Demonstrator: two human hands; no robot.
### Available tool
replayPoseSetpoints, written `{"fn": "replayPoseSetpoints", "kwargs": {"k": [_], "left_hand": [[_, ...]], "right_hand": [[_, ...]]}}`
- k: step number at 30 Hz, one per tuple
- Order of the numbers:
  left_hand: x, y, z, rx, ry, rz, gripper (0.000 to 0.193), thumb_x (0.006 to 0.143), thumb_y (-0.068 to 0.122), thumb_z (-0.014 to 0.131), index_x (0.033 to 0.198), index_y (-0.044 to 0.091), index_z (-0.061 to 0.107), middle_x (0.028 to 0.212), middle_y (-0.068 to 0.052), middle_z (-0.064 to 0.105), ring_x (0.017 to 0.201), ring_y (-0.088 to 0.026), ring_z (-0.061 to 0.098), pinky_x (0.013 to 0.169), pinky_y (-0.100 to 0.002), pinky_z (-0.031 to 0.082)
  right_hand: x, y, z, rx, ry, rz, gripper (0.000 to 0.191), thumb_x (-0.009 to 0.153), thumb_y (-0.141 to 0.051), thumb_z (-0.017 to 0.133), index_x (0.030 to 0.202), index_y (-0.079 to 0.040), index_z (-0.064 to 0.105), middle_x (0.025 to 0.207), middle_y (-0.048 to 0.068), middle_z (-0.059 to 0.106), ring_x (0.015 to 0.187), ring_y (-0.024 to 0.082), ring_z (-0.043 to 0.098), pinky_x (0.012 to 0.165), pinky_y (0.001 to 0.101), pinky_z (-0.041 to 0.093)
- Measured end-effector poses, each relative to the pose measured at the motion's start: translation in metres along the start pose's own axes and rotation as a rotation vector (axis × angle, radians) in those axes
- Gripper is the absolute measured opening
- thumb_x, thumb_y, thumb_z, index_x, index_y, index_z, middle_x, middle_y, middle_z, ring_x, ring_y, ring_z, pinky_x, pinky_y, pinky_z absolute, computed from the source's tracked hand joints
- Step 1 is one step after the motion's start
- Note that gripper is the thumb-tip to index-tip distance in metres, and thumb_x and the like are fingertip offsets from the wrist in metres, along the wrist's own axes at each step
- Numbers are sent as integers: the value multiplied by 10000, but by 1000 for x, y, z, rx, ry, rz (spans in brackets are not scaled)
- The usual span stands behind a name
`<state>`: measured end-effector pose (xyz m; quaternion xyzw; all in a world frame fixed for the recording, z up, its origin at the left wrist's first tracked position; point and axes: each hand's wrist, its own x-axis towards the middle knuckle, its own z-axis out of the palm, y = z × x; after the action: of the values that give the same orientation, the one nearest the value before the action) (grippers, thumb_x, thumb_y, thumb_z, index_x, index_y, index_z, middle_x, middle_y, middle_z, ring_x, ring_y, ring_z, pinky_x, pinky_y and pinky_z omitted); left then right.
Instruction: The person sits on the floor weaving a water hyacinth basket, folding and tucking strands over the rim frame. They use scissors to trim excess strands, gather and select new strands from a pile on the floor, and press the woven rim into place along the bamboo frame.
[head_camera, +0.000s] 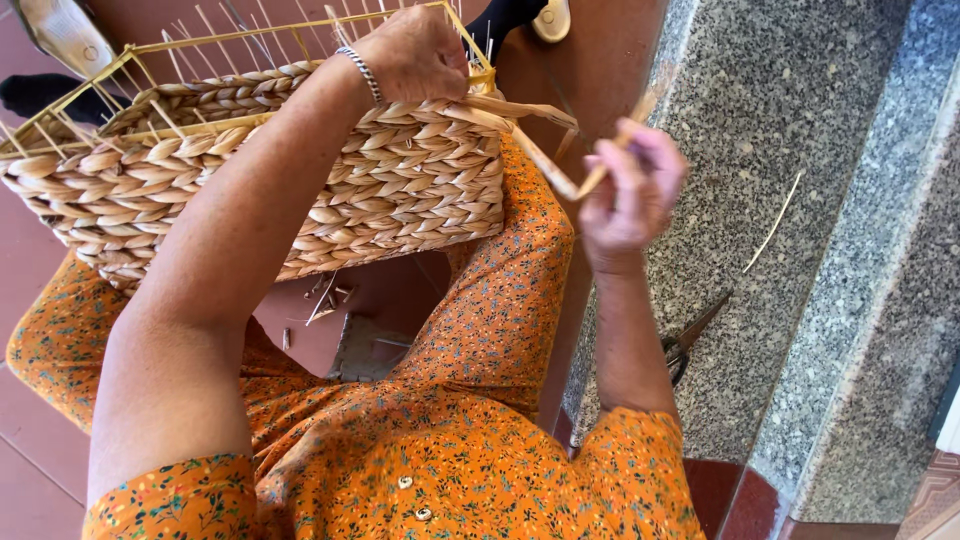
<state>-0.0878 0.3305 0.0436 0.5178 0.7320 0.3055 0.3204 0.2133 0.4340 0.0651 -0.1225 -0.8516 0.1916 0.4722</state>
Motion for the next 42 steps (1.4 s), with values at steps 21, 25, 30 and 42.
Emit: {"fn": "replayPoseSetpoints", "kwargs": {"k": [21, 25, 30, 42], "left_hand": [[5, -9, -18, -284, -155, -411, 287, 1039, 368, 608, 1137, 169, 790, 844, -25, 752, 723, -111, 720, 671, -263, 620], [19, -12, -9, -304, -321, -306, 274, 877, 189, 791, 1149, 199, 819, 818, 1, 733, 668, -84, 639, 587, -266, 555], [23, -13, -2, -348, -415, -236, 294, 825, 178, 811, 1117, 198, 799, 818, 52, 748, 692, -33, 669, 595, -230, 584], [37, -38, 8, 223, 376, -489, 312, 1034, 209, 554, 878, -34, 673, 647, -188, 717, 543, -252, 732, 542, -380, 609]], "right_hand": [[20, -31, 71, -76, -470, -60, 385, 921, -56, 647, 1302, -56, 594, 1345, 83, 666, 1135, 277, 605, 919, 413, 443], [27, -31, 69, -41, -515, 20, 341, 968, -31, 676, 1303, -27, 610, 1329, 64, 673, 1059, 283, 632, 878, 408, 452], [24, -32, 72, 133, -298, 42, 307, 946, 31, 700, 1233, -66, 645, 1251, 116, 604, 1001, 237, 667, 845, 338, 574], [16, -17, 68, 388, -317, 323, 277, 1031, -61, 715, 1284, -33, 605, 1238, 91, 656, 1010, 183, 727, 877, 301, 631]]}}
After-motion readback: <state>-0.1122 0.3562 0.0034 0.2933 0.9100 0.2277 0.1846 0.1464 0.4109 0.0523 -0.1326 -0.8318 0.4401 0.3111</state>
